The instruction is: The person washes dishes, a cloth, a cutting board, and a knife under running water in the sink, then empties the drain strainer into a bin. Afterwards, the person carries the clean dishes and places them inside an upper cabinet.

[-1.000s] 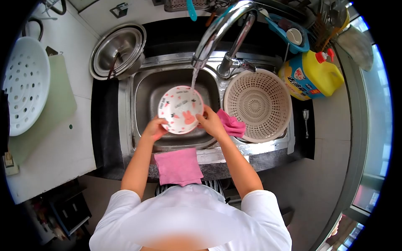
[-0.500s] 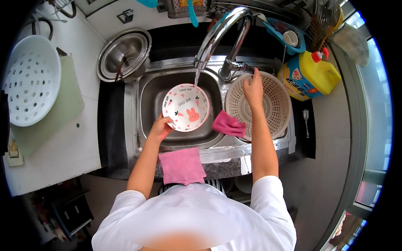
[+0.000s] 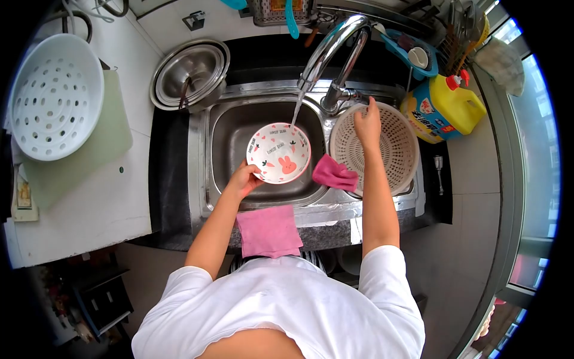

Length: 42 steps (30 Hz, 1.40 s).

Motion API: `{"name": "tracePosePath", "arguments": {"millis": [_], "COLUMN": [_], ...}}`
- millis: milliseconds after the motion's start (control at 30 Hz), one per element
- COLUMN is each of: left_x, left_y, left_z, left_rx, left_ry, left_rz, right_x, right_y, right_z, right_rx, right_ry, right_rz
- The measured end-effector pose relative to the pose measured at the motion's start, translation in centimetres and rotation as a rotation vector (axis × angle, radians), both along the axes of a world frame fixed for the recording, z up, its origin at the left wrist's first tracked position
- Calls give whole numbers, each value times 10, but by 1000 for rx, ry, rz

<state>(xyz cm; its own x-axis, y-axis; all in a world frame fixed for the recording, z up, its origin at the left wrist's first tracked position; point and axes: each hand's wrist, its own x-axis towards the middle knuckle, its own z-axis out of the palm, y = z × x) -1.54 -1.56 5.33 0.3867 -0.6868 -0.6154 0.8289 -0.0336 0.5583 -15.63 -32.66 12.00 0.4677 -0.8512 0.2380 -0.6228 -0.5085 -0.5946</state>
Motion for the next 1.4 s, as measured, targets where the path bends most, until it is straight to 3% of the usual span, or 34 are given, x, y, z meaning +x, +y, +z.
{"name": "tracePosePath", "arguments": {"millis": [200,367,467,533,567,633,700,767,833,967,1033,1067,1233,1400], "left_x": [-1,0,-1,0,0,0,-1,-2,-2,2,5,7,17,25], "left_y": [-2,-9,-9,-6,-6,2,7,16,23,38,41,42,36,25], "left_z": [3,10,20,14,10,3,-4,4,7,9,6,4,-14,-38], "left_rx": [-29,-58,-54,-76,-88,-93,-121,-91,-79,-45,-42,-45,20,47], "left_ry": [-9,-15,-32,-34,-28,-29,-20,-30,0,-9,-5,-13,-9,-7], "left_rz": [46,42,53,65,61,45,56,43,46,33,22,35,65,-12], "right_x": [8,5,-6,7,21,73,140,198,247,273,263,255,120,15], "right_y": [7,2,50,119,144,203,221,243,248,249,243,241,232,212], "right_z": [1,0,15,25,8,34,46,58,46,34,42,42,106,92], "right_rx": [74,-249,-159,-55,-42,167,-208,-224,-407,-236,-45,-122,-6,92], "right_ry": [-99,-83,-205,-279,-350,-386,-305,-294,-356,-300,-147,-393,-480,-387], "right_rz": [8,-105,-120,-17,168,435,710,872,951,988,950,925,773,520]}}
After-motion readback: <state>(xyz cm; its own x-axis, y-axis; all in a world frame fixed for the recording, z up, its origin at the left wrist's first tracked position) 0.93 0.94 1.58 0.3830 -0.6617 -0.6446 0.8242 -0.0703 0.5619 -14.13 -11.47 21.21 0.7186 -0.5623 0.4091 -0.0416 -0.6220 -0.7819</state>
